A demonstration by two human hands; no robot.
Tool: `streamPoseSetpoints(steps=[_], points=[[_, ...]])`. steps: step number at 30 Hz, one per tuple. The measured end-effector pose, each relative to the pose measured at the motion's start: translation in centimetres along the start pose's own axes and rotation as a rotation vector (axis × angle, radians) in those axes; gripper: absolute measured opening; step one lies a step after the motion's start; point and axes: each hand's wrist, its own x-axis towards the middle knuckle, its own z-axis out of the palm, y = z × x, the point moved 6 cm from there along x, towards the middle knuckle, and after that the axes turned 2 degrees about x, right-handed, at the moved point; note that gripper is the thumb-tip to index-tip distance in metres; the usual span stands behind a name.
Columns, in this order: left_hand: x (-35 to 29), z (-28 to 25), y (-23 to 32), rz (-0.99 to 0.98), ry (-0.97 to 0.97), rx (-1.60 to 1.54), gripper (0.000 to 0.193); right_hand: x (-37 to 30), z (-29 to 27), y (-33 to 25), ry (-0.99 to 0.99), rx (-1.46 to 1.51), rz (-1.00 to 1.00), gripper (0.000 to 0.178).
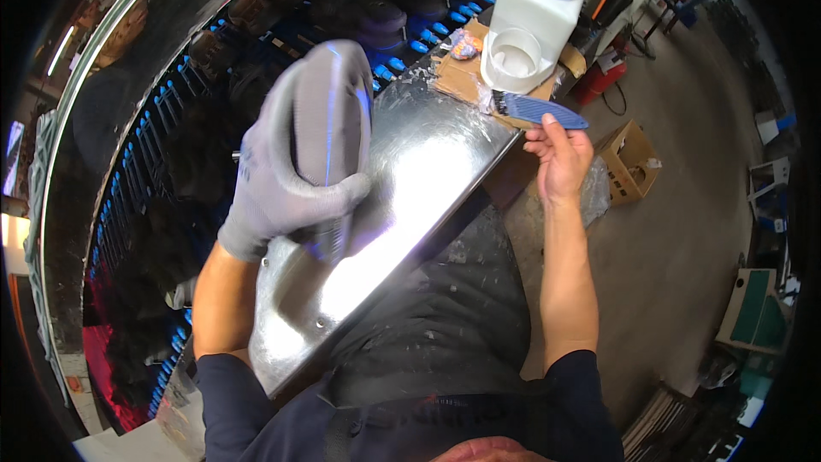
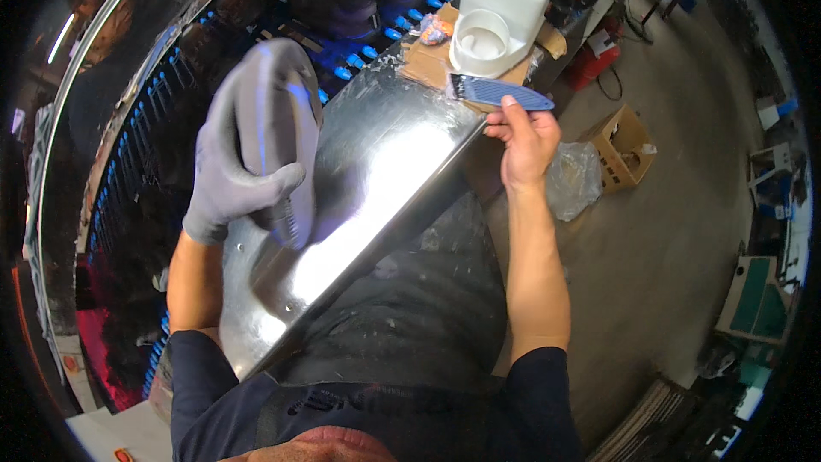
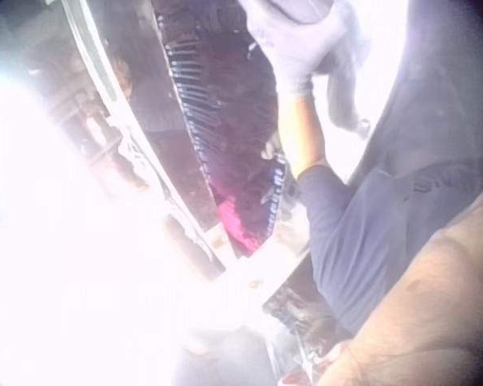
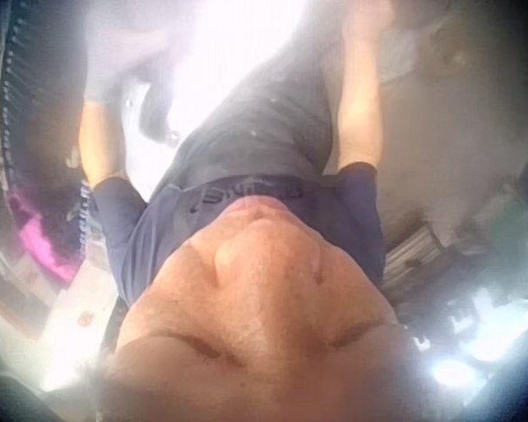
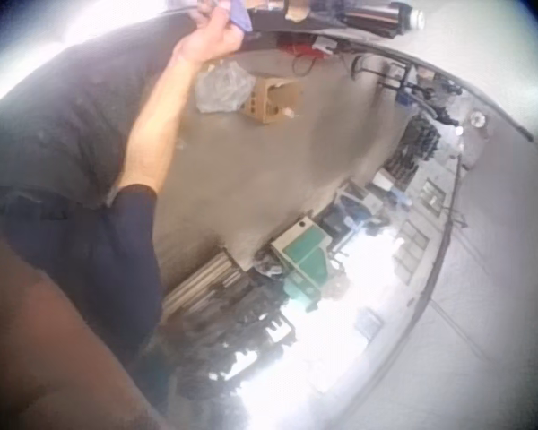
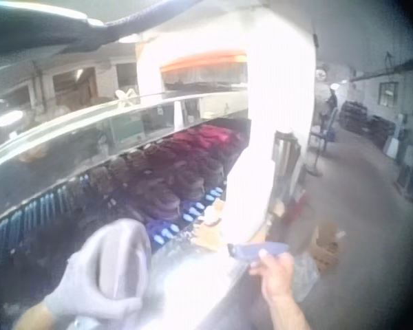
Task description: The person uses a blue brush to scrub the upper and side panels of a grey sneaker held in the left hand. The person repeatedly dips the brush into a white liquid container and continues scrubbing different areas of the shoe on a metal workbench.
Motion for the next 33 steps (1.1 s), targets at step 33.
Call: streamPoseSetpoints(steps=[33], points=[[-18.9, 3.9, -11.3, 0.335, 0.08, 0.2, 0.056, 11.2, 0.3, -2.6, -0.107, -0.292, 0.225, 0.019]])
